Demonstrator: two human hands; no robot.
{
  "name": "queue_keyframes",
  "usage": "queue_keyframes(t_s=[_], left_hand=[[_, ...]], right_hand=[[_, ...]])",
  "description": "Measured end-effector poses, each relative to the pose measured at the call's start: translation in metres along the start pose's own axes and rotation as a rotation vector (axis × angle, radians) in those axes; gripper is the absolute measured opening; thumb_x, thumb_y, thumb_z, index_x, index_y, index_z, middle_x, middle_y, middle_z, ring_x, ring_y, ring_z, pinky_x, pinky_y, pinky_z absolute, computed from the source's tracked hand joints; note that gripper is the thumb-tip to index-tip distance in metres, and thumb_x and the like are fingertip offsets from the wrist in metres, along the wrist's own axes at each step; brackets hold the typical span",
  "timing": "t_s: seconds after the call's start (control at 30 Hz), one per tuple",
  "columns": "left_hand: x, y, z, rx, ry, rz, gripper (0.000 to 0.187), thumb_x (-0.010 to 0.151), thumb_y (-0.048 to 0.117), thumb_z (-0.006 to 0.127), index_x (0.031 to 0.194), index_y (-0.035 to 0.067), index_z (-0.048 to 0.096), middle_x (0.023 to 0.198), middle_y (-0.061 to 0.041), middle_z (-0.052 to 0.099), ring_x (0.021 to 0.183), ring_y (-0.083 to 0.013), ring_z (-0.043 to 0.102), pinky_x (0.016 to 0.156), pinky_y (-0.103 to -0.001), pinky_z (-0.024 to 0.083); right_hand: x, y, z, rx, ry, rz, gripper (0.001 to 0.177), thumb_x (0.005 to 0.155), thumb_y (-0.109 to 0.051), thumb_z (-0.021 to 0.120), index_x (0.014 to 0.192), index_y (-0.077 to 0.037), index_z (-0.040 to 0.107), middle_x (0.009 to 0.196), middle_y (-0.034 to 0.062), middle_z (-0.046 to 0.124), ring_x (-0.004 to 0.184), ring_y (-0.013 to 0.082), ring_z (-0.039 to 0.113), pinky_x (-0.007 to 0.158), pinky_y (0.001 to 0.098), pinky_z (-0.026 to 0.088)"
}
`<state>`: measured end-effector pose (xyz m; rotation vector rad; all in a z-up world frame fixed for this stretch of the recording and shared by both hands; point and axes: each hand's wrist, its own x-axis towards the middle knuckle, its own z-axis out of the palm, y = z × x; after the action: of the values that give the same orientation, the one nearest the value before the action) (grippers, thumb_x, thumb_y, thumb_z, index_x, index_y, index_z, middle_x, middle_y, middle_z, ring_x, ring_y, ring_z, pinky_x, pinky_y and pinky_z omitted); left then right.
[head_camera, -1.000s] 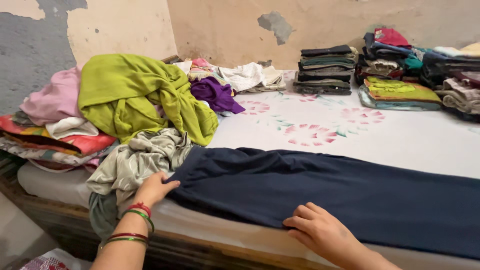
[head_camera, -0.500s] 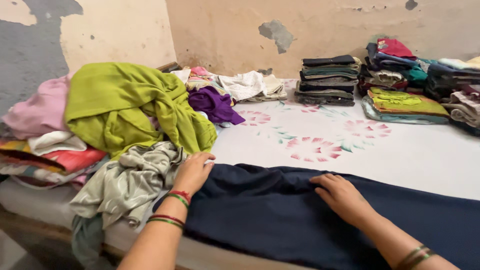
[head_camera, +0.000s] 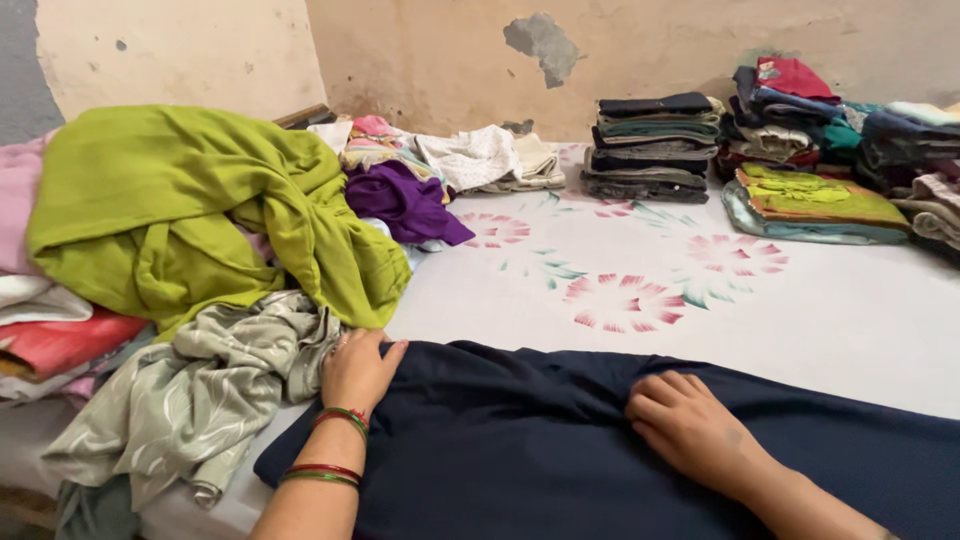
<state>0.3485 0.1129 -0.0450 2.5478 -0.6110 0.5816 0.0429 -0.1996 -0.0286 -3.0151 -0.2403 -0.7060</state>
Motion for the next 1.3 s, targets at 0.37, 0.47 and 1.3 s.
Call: queue_keyframes(t_s=[0.37,0.47,1.3], left_hand=[[-0.002,-0.010,-0.002,-0.084,0.288,-0.109,0.044,0.084,0.053,0.071,0.088,0.009,0.076,0.099,-0.011,0.075,0.101,-0.0347,0.065,0.091,-0.048,0.050],[-0.001,-0.012,0.000,-0.137,0.269,-0.153,0.044,0.091,0.052,0.067,0.086,0.010,0.076,0.095,-0.015,0.074,0.096,-0.0379,0.066,0.085,-0.050,0.051],[0.011,-0.037,0.013,-0.222,0.023,-0.233,0.047,0.087,0.054,0.067,0.102,0.009,0.072,0.104,-0.017,0.075,0.101,-0.0397,0.069,0.086,-0.050,0.053]], right_hand=[[-0.012,-0.011,-0.006,0.084,0.104,0.179,0.033,0.086,-0.031,0.067,0.109,-0.007,0.067,0.110,0.0109,0.066,0.102,0.0320,0.065,0.085,0.0410,0.052],[-0.005,-0.006,-0.002,-0.013,0.060,0.438,0.040,0.091,-0.040,0.059,0.114,-0.010,0.069,0.106,0.0099,0.071,0.100,0.0308,0.067,0.084,0.0420,0.053],[0.110,0.096,0.050,0.983,-0.349,0.898,0.071,0.092,-0.054,0.063,0.146,-0.009,0.056,0.142,0.0132,0.062,0.130,0.0245,0.055,0.112,0.0392,0.040]])
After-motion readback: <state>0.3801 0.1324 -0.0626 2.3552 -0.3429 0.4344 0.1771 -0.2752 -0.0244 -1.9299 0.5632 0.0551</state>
